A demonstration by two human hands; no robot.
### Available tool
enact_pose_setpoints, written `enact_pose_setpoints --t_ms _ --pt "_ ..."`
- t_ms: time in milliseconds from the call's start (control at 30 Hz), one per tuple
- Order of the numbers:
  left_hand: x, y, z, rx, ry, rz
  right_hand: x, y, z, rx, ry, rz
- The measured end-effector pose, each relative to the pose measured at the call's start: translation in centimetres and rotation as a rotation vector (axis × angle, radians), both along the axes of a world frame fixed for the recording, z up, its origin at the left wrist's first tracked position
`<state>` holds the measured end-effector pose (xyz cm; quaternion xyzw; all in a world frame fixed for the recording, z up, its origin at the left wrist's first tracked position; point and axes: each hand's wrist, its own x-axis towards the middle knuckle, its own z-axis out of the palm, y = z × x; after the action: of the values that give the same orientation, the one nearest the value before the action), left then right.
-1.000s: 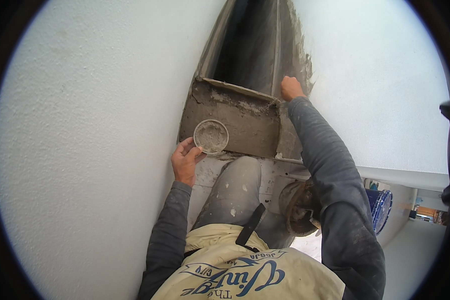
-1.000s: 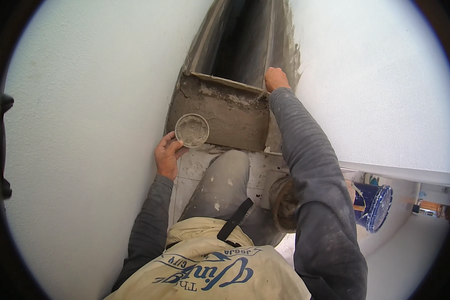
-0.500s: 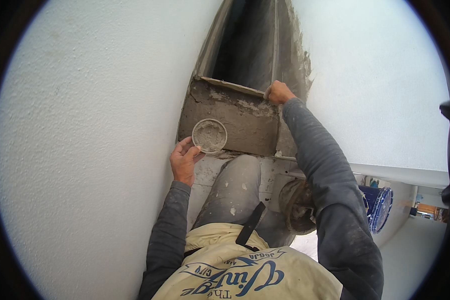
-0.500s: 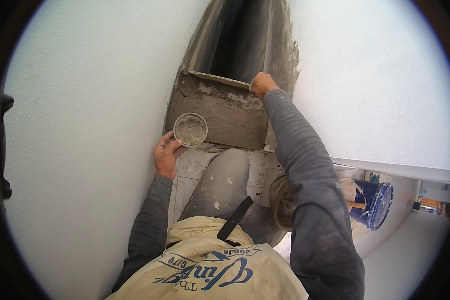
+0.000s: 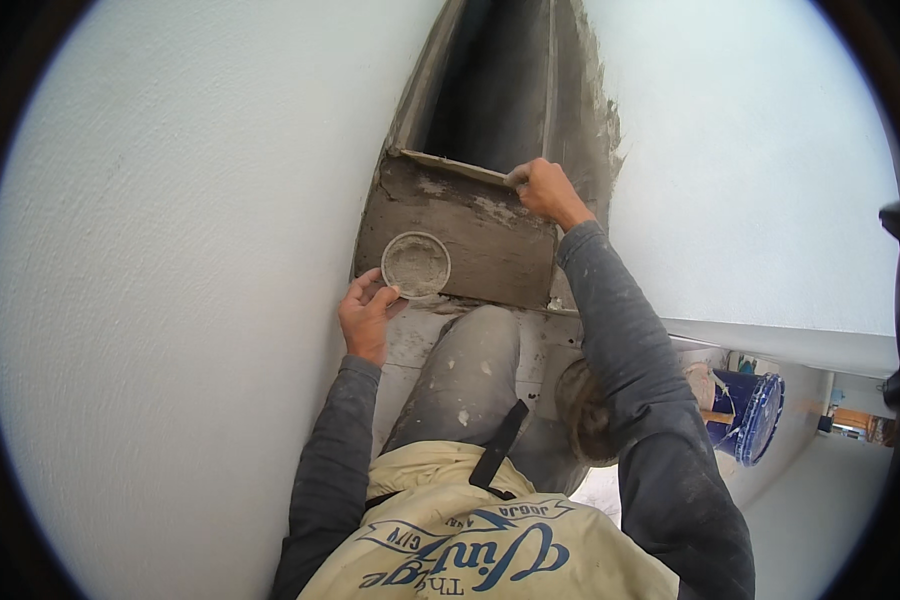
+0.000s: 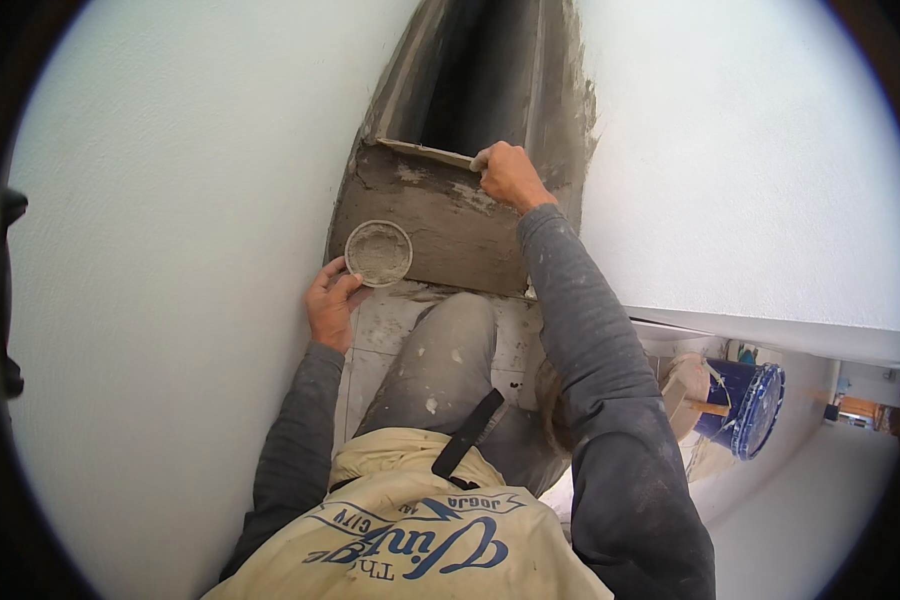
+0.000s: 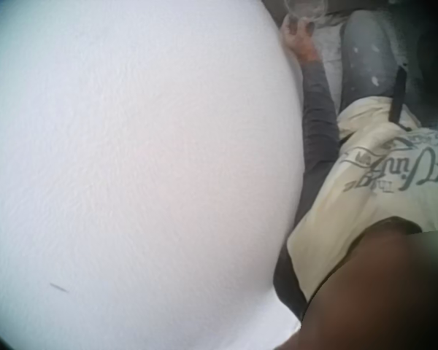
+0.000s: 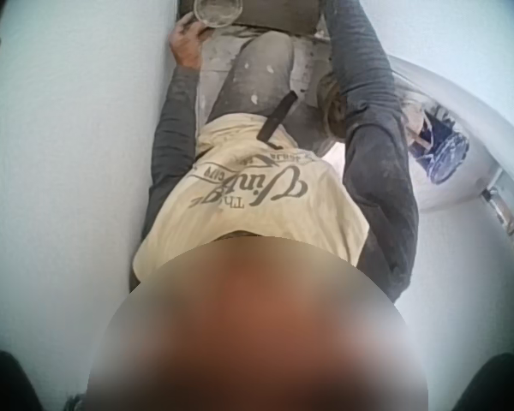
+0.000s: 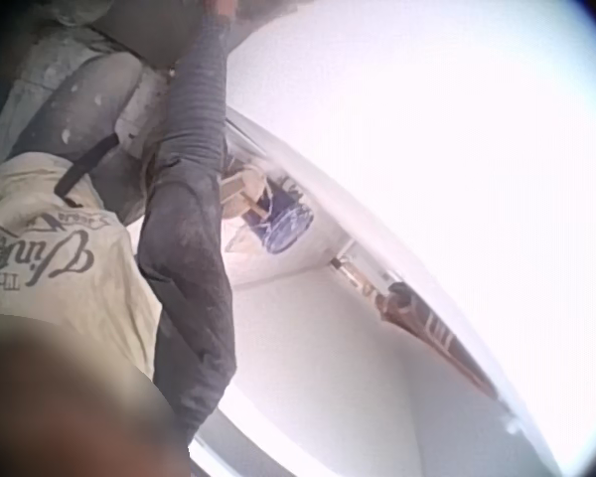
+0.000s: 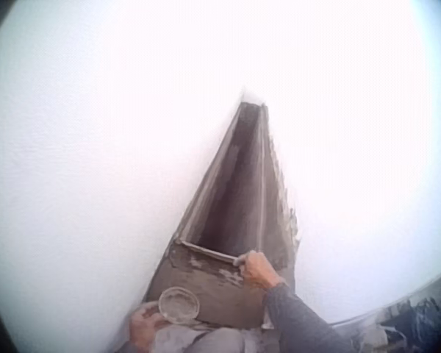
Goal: The person scoops cement from a bucket with a trowel and applies it to a recessed wall area. They repeatedly smooth and level the cement using a small circular tool and a straight edge, then add more cement to fill gaps.
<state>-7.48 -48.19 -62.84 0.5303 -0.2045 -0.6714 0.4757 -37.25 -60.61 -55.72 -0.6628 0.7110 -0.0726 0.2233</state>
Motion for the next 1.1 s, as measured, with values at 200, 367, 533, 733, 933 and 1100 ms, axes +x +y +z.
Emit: enact_pose_setpoints --t_ms 200,367,533,733,933,1100 --pt "-0.4 0.5 0.2 -0.002 -0.01 -0.044 8.7 7.3 1.9 -0.018 -0.308 0.335" --pt "-1.1 0.8 0.7 -0.023 -0.025 -0.095 12.5 10.3 -0.8 0.103 -0.081 0.438" --pt "-1.3 0.7 1.2 0.026 -0.027 -0.093 12.8 9.7 -2.0 0.081 -0.081 0.448" --pt "-1.2 0.3 1.0 0.019 0.001 -0.073 12.7 7.2 -0.8 -0.04 -0.196 0.412" --pt "-0.5 -0.1 0.3 0.006 0.018 -0.038 11.3 2.7 2.2 0.102 -0.39 0.198" --pt "0.2 0.0 0.4 0.019 -0.003 -0.042 11.1 -3.8 2.9 0.01 -0.398 0.088"
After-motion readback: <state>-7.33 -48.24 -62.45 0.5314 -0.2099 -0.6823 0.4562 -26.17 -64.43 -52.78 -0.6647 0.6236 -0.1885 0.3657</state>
